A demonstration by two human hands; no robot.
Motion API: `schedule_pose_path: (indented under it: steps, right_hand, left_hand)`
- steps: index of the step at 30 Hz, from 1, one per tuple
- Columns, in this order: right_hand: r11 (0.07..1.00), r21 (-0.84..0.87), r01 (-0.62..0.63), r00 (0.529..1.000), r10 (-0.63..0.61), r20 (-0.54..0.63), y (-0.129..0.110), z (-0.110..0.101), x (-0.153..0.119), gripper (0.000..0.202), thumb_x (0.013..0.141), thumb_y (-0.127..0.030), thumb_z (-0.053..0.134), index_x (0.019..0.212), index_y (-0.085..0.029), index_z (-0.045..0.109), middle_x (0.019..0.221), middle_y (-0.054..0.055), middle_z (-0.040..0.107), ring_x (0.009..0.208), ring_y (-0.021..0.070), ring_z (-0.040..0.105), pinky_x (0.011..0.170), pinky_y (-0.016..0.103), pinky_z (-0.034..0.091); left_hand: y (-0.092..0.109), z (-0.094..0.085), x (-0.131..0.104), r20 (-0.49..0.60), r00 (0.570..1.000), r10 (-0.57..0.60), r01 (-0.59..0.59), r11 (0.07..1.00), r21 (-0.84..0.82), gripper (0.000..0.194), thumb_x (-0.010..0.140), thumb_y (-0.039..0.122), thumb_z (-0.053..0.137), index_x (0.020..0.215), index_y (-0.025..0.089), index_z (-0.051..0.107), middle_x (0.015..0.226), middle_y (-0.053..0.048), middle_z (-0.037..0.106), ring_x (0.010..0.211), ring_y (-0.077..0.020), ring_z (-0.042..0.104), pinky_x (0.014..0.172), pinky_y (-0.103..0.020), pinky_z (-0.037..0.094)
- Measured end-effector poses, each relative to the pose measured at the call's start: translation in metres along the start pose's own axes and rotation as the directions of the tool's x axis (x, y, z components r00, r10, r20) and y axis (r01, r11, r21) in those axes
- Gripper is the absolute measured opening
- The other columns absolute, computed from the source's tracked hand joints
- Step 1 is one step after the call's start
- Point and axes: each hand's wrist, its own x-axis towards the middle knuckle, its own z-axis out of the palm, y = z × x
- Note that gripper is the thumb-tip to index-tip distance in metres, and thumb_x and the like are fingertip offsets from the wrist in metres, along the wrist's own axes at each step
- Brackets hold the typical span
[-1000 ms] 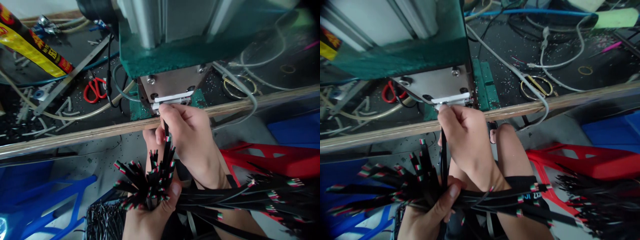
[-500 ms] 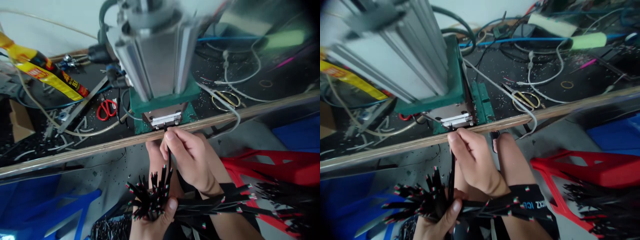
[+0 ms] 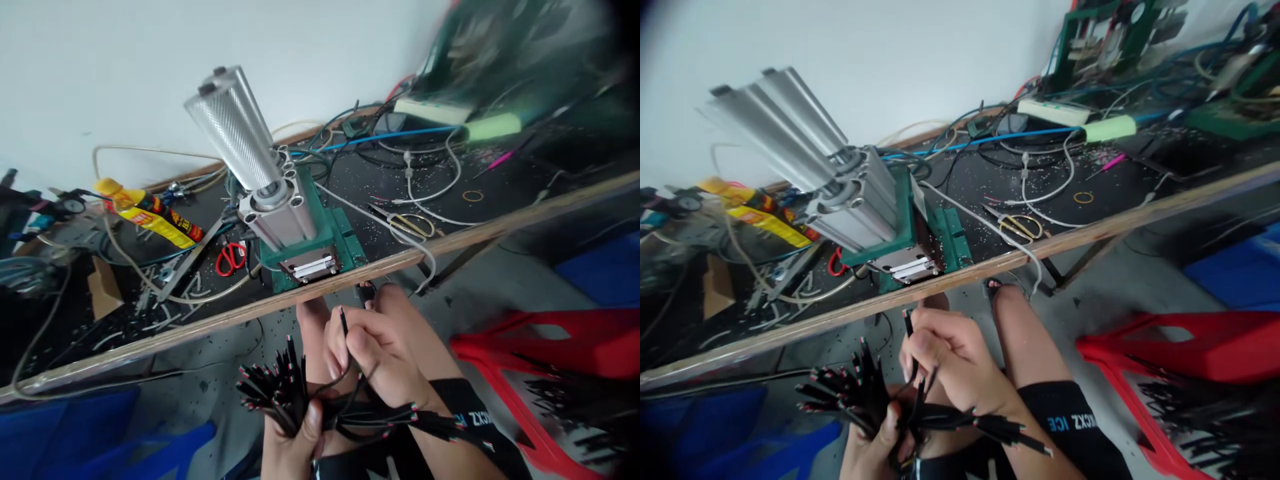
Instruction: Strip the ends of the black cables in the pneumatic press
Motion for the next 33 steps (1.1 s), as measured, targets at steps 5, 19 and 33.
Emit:
schedule_pose_path:
  steps: [5,19,33]
  right_hand:
    - [0.942,0.337,0.001,0.994,-0.038,0.105,0.011,-0.007,-0.006,0.049,0.110,-0.049,0.072,0.070,-0.022,0.060,0.068,0.000,0.050,0.060,0.0155,0.053,0.056,0.030,0.039]
    - [0.950,-0.202,-0.237,0.948,0.272,0.164,0.030,-0.014,0.001,0.033,0.085,-0.046,0.098,0.086,-0.017,0.083,0.073,0.000,0.070,0.059,0.0110,0.057,0.054,0.022,0.043]
    - [0.947,-0.230,-0.226,0.944,0.154,-0.293,0.022,0.008,0.012,0.046,0.108,-0.053,0.065,0.074,-0.022,0.061,0.062,-0.004,0.053,0.054,0.0126,0.044,0.054,0.028,0.037]
  left_hand:
    - [-0.004,-0.002,0.001,0.032,0.999,0.009,-0.009,1.000,-0.025,0.061,0.064,0.068,0.108,0.087,0.017,0.085,0.056,0.000,0.064,0.049,-0.0166,0.056,0.048,-0.026,0.049]
    - [0.013,0.007,-0.006,0.065,0.998,-0.016,0.016,1.000,0.000,0.057,0.062,0.060,0.111,0.077,0.017,0.077,0.048,0.006,0.053,0.041,-0.0106,0.044,0.042,-0.022,0.037]
    - [0.019,0.016,-0.003,0.237,0.962,-0.137,0.112,0.987,0.114,0.069,0.066,0.077,0.105,0.075,0.011,0.086,0.053,0.001,0.055,0.049,-0.0073,0.042,0.051,-0.021,0.030]
